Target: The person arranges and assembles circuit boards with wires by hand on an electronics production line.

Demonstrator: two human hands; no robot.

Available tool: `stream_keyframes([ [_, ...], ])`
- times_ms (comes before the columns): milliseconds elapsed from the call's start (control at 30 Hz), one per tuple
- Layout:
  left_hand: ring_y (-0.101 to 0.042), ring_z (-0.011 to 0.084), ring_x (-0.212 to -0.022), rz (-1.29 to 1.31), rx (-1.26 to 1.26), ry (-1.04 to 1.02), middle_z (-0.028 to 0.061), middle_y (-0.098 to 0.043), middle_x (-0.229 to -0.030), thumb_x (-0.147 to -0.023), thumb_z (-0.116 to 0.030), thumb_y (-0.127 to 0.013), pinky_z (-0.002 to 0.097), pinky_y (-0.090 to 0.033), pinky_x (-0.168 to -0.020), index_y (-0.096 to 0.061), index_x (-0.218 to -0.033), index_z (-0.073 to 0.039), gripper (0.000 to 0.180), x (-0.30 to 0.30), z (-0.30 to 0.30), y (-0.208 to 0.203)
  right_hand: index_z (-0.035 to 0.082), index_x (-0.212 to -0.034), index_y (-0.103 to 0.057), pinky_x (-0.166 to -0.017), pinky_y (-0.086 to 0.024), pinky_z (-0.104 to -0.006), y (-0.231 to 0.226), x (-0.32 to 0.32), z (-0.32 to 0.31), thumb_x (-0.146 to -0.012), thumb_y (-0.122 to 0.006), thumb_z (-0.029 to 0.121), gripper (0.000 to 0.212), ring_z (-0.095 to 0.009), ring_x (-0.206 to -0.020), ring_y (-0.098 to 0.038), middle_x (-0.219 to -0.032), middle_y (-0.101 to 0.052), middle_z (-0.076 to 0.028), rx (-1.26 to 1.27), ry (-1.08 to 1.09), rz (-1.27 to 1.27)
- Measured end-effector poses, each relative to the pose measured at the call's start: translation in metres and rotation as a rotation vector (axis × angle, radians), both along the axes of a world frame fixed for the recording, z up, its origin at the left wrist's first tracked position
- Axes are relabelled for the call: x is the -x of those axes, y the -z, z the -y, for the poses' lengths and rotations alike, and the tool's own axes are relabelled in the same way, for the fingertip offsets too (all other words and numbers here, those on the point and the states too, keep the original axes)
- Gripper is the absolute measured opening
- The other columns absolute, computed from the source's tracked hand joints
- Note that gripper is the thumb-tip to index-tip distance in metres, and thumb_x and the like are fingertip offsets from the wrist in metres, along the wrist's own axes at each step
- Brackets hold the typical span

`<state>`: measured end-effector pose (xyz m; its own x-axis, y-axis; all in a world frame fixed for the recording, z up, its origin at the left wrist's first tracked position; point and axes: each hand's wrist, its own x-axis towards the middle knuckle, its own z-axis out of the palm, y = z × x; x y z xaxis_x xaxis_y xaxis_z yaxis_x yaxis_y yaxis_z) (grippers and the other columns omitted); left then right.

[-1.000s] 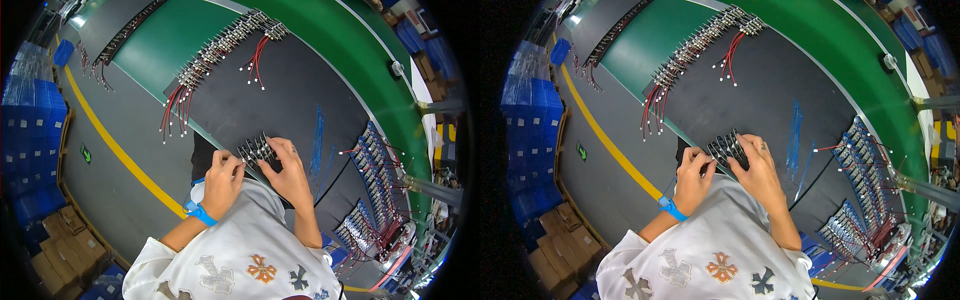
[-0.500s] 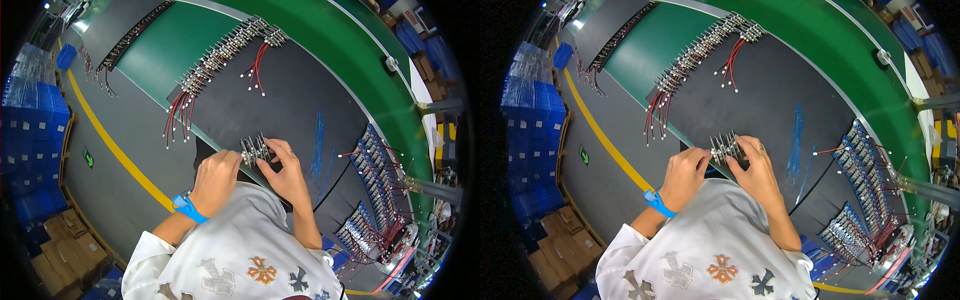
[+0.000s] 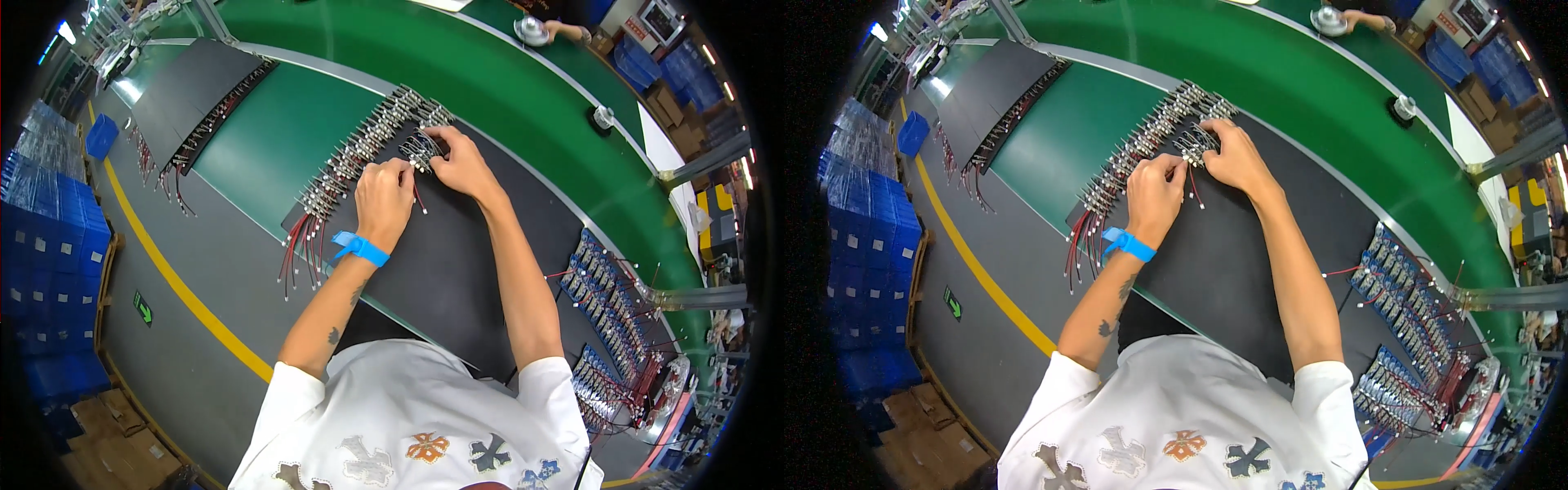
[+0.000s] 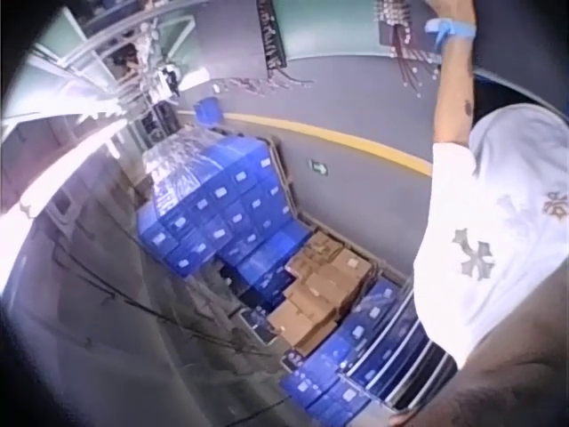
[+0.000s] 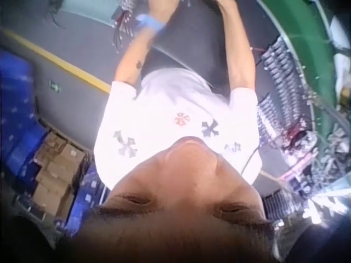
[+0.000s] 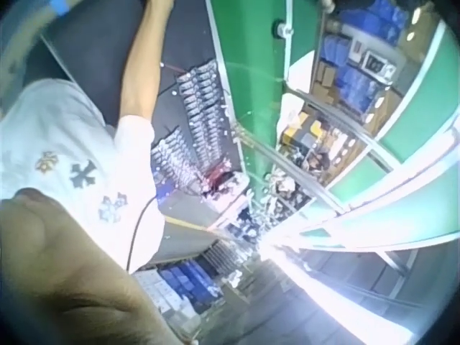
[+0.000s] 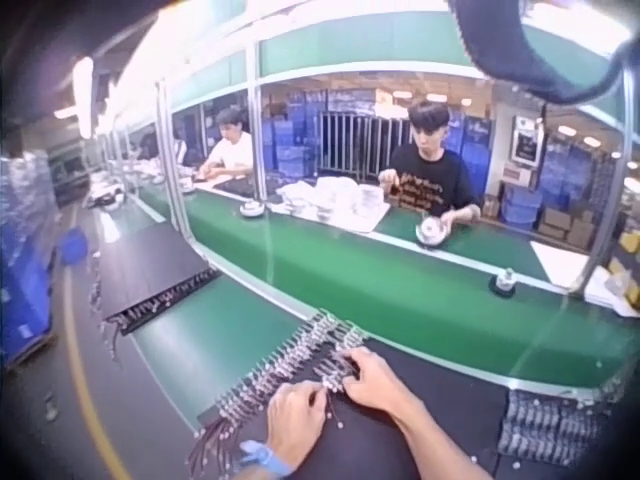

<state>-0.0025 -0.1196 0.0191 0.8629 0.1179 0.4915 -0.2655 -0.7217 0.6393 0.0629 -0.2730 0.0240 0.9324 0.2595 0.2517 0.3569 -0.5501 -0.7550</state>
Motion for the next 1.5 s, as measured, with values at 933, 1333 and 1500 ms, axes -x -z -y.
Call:
stream_keyframes([
  [933,-0.031,0.0378,-0.137,0.069,-0.505,0.256,0.0218,-0.038,-0.145,-0.087,-0.027,-0.063,0.0505,-0.029,-0.108,-0.050,-0.130,0.002,0.054,-0.019,-0.001,0.024,-0.003,-0.109,-0.063,-0.073,-0.051,-0.0251,0.010,0.160,-0.003,-0.088,-0.055,-0.006,0.023,-0.014,-0.080,-0.064,-0.093,-0.068,-0.011,-0.520,0.198,-0.249],
  [1333,-0.027,0.0437,-0.137,0.111,-0.567,0.242,0.0268,-0.035,-0.145,-0.094,-0.031,-0.054,0.0550,-0.021,-0.112,-0.044,-0.134,0.005,0.054,-0.006,0.004,0.017,-0.021,-0.109,-0.055,-0.054,-0.050,-0.0294,-0.157,0.253,-0.028,-0.084,-0.055,-0.004,0.030,-0.021,-0.062,-0.062,-0.075,-0.064,-0.017,-1.831,-0.736,-0.474],
  [1500,-0.026,0.0453,-0.138,-0.022,-0.200,0.566,0.0257,-0.033,-0.146,-0.091,-0.021,-0.060,0.0547,-0.023,-0.111,-0.051,-0.129,0.001,0.046,0.060,0.035,0.011,-0.022,-0.112,-0.051,-0.059,-0.049,-0.0330,-0.139,0.255,-0.021,-0.081,-0.048,-0.009,0.034,-0.021,-0.062,-0.060,-0.077,-0.063,-0.018,-1.765,-0.866,-0.171],
])
